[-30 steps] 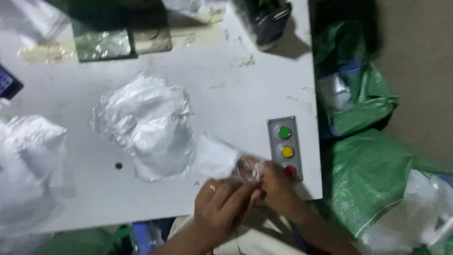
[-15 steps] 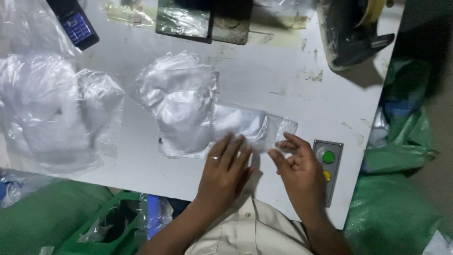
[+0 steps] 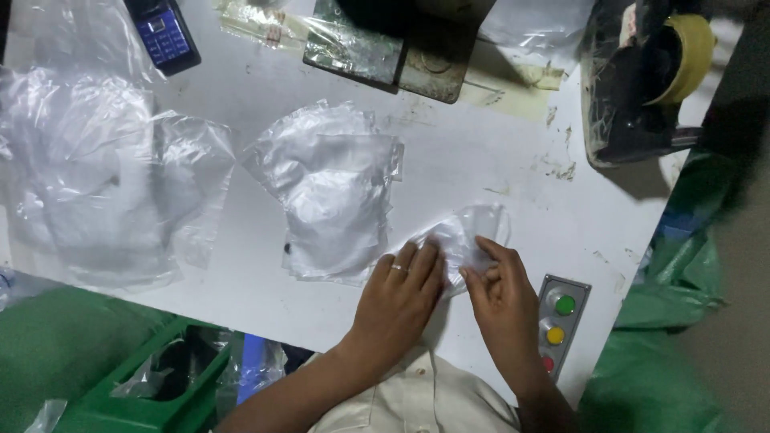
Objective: Folding and organizing small plastic bags on a workbench.
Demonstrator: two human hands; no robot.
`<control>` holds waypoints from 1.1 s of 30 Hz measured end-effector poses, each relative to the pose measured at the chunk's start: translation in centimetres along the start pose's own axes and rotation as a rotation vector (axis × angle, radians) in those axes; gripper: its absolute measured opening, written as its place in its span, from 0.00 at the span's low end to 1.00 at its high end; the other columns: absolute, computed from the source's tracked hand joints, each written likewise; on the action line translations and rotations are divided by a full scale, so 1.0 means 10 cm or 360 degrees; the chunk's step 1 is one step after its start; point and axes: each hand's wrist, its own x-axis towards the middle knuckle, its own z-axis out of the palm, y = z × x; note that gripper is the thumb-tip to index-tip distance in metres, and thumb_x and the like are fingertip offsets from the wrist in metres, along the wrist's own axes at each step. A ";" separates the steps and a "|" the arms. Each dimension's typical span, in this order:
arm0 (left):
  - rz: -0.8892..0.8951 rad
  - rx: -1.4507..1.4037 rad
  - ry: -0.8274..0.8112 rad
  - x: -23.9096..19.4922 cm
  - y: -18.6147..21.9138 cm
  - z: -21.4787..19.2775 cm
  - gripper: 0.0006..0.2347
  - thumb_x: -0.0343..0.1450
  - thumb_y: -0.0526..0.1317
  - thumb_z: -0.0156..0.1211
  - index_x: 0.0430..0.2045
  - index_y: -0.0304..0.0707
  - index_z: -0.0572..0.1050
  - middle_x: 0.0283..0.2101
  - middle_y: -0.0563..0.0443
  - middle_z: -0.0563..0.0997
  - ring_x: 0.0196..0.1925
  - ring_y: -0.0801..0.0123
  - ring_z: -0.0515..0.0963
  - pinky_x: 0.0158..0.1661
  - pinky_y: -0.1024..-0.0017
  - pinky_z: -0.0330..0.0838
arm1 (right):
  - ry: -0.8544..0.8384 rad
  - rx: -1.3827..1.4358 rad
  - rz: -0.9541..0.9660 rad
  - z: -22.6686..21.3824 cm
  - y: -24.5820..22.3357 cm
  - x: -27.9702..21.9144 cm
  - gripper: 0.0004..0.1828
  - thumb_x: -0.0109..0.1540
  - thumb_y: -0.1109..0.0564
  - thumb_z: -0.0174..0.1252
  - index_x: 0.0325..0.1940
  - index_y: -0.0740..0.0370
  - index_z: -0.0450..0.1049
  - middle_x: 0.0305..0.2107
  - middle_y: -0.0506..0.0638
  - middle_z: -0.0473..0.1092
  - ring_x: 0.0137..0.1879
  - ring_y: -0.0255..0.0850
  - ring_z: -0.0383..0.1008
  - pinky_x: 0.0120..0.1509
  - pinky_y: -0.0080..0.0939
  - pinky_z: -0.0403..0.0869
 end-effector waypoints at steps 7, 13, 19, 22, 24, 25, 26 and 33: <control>-0.0010 -0.0285 0.0193 0.30 -0.25 0.05 0.18 0.75 0.36 0.57 0.62 0.37 0.69 0.54 0.47 0.74 0.44 0.58 0.71 0.43 0.62 0.67 | 0.0114 -0.0488 -0.1275 0.16 0.59 -0.25 0.38 0.62 0.54 0.68 0.70 0.65 0.56 0.64 0.65 0.60 0.70 0.61 0.63 0.72 0.60 0.69; 0.0058 -0.0478 0.0124 0.19 -0.29 0.05 0.09 0.69 0.37 0.63 0.39 0.46 0.71 0.50 0.49 0.73 0.53 0.55 0.71 0.47 0.60 0.63 | -0.0080 -0.0390 -0.1294 0.08 0.66 -0.30 0.32 0.60 0.45 0.68 0.63 0.60 0.69 0.60 0.54 0.70 0.71 0.56 0.63 0.77 0.60 0.60; 0.0217 -0.0706 -0.0061 -0.05 -0.30 -0.15 0.10 0.77 0.49 0.48 0.41 0.45 0.71 0.37 0.53 0.78 0.49 0.60 0.74 0.51 0.64 0.58 | -0.0258 -0.0364 -0.1006 -0.10 0.55 -0.17 0.57 0.55 0.47 0.75 0.78 0.59 0.47 0.47 0.47 0.76 0.59 0.44 0.67 0.69 0.48 0.56; 0.0101 -0.0723 -0.0154 -0.15 -0.22 -0.06 0.14 0.78 0.52 0.45 0.37 0.43 0.71 0.37 0.50 0.75 0.44 0.57 0.72 0.49 0.61 0.59 | -0.0328 -0.0558 -0.1045 -0.13 0.41 -0.10 0.32 0.57 0.44 0.71 0.61 0.53 0.70 0.42 0.44 0.74 0.51 0.45 0.65 0.60 0.46 0.62; 0.0074 -0.0647 -0.0100 -0.20 -0.14 -0.02 0.09 0.78 0.45 0.50 0.31 0.44 0.72 0.40 0.48 0.72 0.43 0.55 0.70 0.47 0.60 0.62 | -0.0298 -0.0634 -0.1202 -0.16 0.33 -0.08 0.17 0.60 0.43 0.68 0.47 0.51 0.79 0.40 0.46 0.72 0.50 0.47 0.65 0.60 0.44 0.64; 0.0025 -0.0679 -0.0019 -0.20 -0.12 -0.03 0.09 0.79 0.45 0.50 0.32 0.44 0.72 0.41 0.49 0.72 0.43 0.56 0.70 0.47 0.61 0.60 | -0.0349 -0.0598 -0.1230 -0.17 0.34 -0.07 0.15 0.60 0.47 0.67 0.46 0.55 0.79 0.41 0.47 0.74 0.49 0.47 0.67 0.58 0.44 0.66; -0.0019 -0.0709 0.0067 -0.18 -0.11 -0.03 0.10 0.80 0.45 0.49 0.32 0.44 0.72 0.41 0.49 0.72 0.42 0.58 0.69 0.46 0.63 0.59 | -0.0394 -0.0563 -0.1259 -0.19 0.35 -0.04 0.13 0.61 0.50 0.66 0.45 0.59 0.79 0.42 0.47 0.76 0.48 0.46 0.69 0.57 0.43 0.67; 0.0036 -0.0660 -0.0054 -0.18 -0.09 -0.07 0.05 0.77 0.40 0.52 0.33 0.44 0.73 0.41 0.48 0.73 0.42 0.56 0.70 0.45 0.60 0.61 | -0.0465 -0.0606 -0.1222 -0.20 0.45 0.01 0.08 0.64 0.53 0.62 0.45 0.56 0.78 0.37 0.49 0.74 0.44 0.47 0.69 0.54 0.47 0.65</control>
